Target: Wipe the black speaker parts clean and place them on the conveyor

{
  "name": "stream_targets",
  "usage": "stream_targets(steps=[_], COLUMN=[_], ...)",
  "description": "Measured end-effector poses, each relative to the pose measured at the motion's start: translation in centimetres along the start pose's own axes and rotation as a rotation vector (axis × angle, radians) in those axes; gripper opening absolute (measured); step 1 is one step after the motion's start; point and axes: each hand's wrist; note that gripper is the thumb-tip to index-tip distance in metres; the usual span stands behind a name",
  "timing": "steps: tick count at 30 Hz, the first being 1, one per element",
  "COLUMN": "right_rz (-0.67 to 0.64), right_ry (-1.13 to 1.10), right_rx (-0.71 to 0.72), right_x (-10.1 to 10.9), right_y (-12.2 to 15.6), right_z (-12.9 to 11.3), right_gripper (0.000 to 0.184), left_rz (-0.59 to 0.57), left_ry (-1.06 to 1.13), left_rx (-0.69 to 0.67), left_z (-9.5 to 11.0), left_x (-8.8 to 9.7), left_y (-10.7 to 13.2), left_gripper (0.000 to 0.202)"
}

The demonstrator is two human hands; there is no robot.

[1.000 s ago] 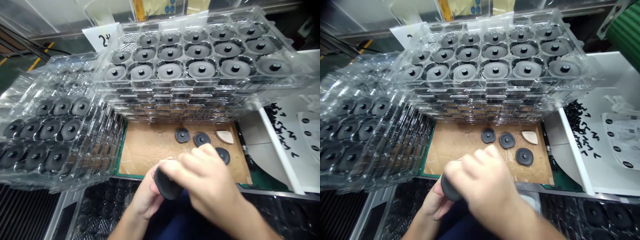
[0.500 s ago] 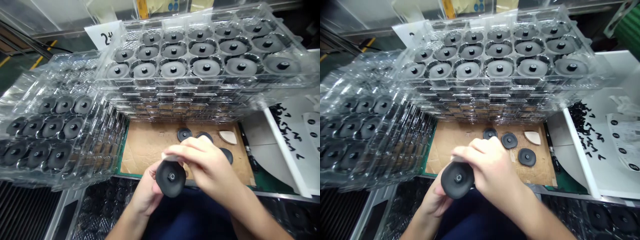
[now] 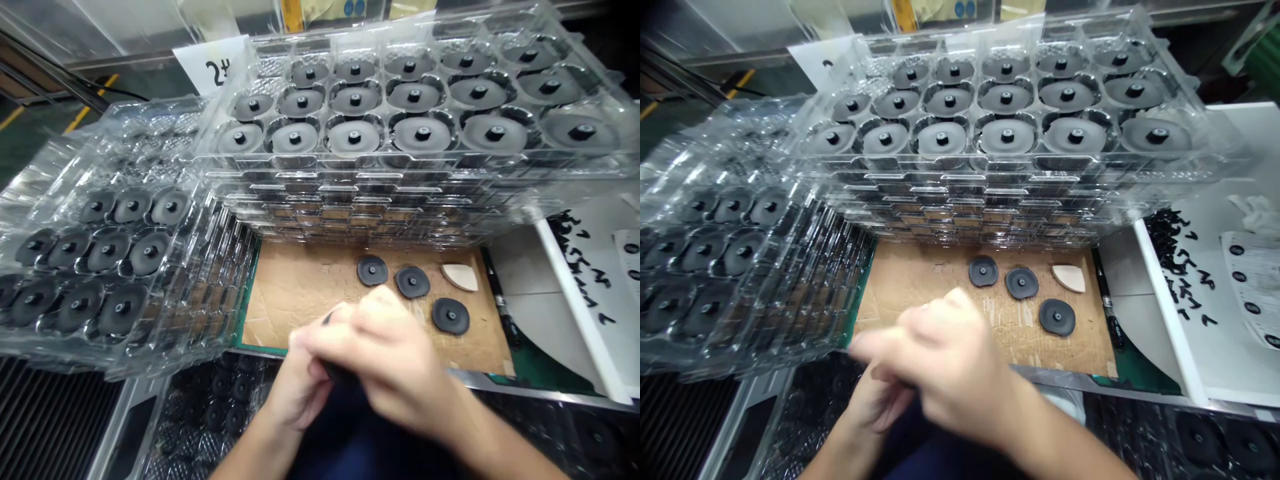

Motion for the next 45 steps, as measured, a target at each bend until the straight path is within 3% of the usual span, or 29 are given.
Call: stream_targets(steps=[4,9,13,15,17,19,21,23,26,28,31,35,37,40,42,45], right_rz=[0.073,-0.038,0.069,0.175,0.237,0.148,-0.036,-0.102,0.048,0.022,-0.136,-0.052,0.001,-0.101,-0.158,-0.109], right_ry=[-0.004,-0.011,-0.010,0.000,-0.007,-0.058,-0.114,-0.094,-0.003,-0.045,-0.111,0.114,0.251,0.131,0.039,0.121], right_rx=[-0.492,-0.509,-0.559,-0.534,-0.343,-0.196,-0.181,-0.215,-0.162,-0.130,-0.227,-0.341,-0.239,0.039,0.035,-0.071], right_x=[-1.9,-6.0,-4.7,-3.0,-1.6,-0.9,-0.8,-1.0,-1.2,-0.9,0.4,1.6,1.5,1.3,1.2,1.0], right_y=[2.4,7.4,6.5,4.5,2.4,1.0,0.3,0.1,0.2,0.7,2.0,2.6,1.9,0.6,0.1,0.0], right_z=[4.2,6.2,4.0,2.0,-0.1,-1.6,-2.1,-2.0,-1.7,-1.7,-1.8,-1.5,-1.1,-0.2,0.1,-0.3], right_gripper=[0.025,0.021,0.022,0.024,0.024,0.023,0.021,0.020,0.022,0.022,0.020,0.020,0.024,0.031,0.030,0.028], left_rz=[0.058,0.092,0.126,0.129,0.098,0.073,0.072,0.074,0.054,0.044,0.023,0.002,-0.001,-0.038,-0.080,-0.060], left_ry=[0.095,0.169,0.157,0.150,0.150,0.145,0.120,0.086,0.088,0.113,0.126,0.148,0.162,0.138,0.109,0.083], left_rx=[-0.023,-0.048,-0.040,-0.037,-0.016,0.001,-0.006,-0.012,0.002,-0.002,0.012,0.005,0.005,0.057,0.067,0.067], left_z=[0.1,0.3,0.1,0.0,-0.1,-0.1,-0.1,0.0,0.1,0.2,0.3,0.3,0.4,0.7,0.8,0.8], left_x=[0.6,1.3,1.0,0.6,0.4,0.3,0.3,0.3,0.4,0.6,0.8,0.1,-0.5,-1.1,-1.0,-0.6], left_y=[-0.2,-0.3,-0.5,-0.6,-0.5,-0.4,-0.2,-0.2,-0.2,-0.2,-0.3,-0.3,-0.2,0.0,0.1,0.1], left_gripper=[0.065,0.064,0.065,0.063,0.062,0.061,0.058,0.051,0.039,0.045,0.061,0.063,0.054,0.042,0.046,0.043])
Point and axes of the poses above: each hand's wrist, its own y-axis away from the middle knuckle, its own x-axis out of the back of the hand, z = x × y, and after that the axes turned 5 degrees about -z, right-handed
